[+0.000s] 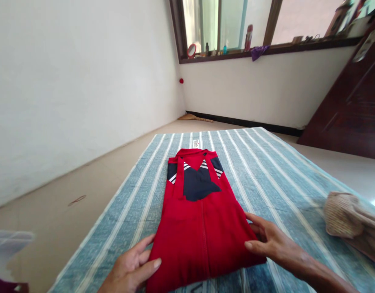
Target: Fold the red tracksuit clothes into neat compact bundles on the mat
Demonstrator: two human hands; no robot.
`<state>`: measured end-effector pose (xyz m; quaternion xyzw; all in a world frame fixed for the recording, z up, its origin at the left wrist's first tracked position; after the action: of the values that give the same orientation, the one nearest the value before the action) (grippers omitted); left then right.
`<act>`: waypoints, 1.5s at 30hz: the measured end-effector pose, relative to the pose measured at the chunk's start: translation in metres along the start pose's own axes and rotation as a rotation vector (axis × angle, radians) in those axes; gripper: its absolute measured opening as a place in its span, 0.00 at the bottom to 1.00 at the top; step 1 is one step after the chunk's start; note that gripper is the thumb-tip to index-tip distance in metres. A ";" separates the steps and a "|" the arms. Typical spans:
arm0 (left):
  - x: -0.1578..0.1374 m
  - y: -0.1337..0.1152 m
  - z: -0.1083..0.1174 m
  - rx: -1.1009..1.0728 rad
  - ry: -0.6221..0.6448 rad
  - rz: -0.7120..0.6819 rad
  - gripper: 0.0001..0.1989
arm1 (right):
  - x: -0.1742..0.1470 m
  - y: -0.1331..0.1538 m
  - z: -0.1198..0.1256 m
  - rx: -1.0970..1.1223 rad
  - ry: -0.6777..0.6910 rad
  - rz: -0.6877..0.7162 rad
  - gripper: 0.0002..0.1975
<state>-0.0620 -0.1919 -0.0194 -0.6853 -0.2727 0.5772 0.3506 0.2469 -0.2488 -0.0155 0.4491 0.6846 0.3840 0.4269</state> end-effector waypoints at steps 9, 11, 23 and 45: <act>0.012 -0.022 -0.034 -0.056 0.142 0.114 0.35 | 0.018 0.001 0.004 0.027 -0.024 -0.036 0.28; 0.013 -0.017 -0.037 -0.061 0.186 0.140 0.34 | 0.018 -0.003 0.008 0.011 -0.040 -0.051 0.27; 0.012 -0.010 -0.039 -0.022 0.259 0.041 0.30 | 0.017 -0.013 0.006 -0.087 -0.091 -0.054 0.24; 0.017 -0.069 -0.070 1.264 -0.035 -1.156 0.20 | 0.001 0.016 0.013 -1.020 -0.475 0.405 0.14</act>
<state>0.0121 -0.1484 0.0309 -0.1053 -0.2119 0.3619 0.9017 0.2631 -0.2412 -0.0057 0.3827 0.2003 0.6271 0.6482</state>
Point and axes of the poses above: each hand's wrist, its own x-axis towards the middle knuckle, its own z-axis out of the back of the hand, y = z × x, the point moved 6 cm from there along x, towards the middle knuckle
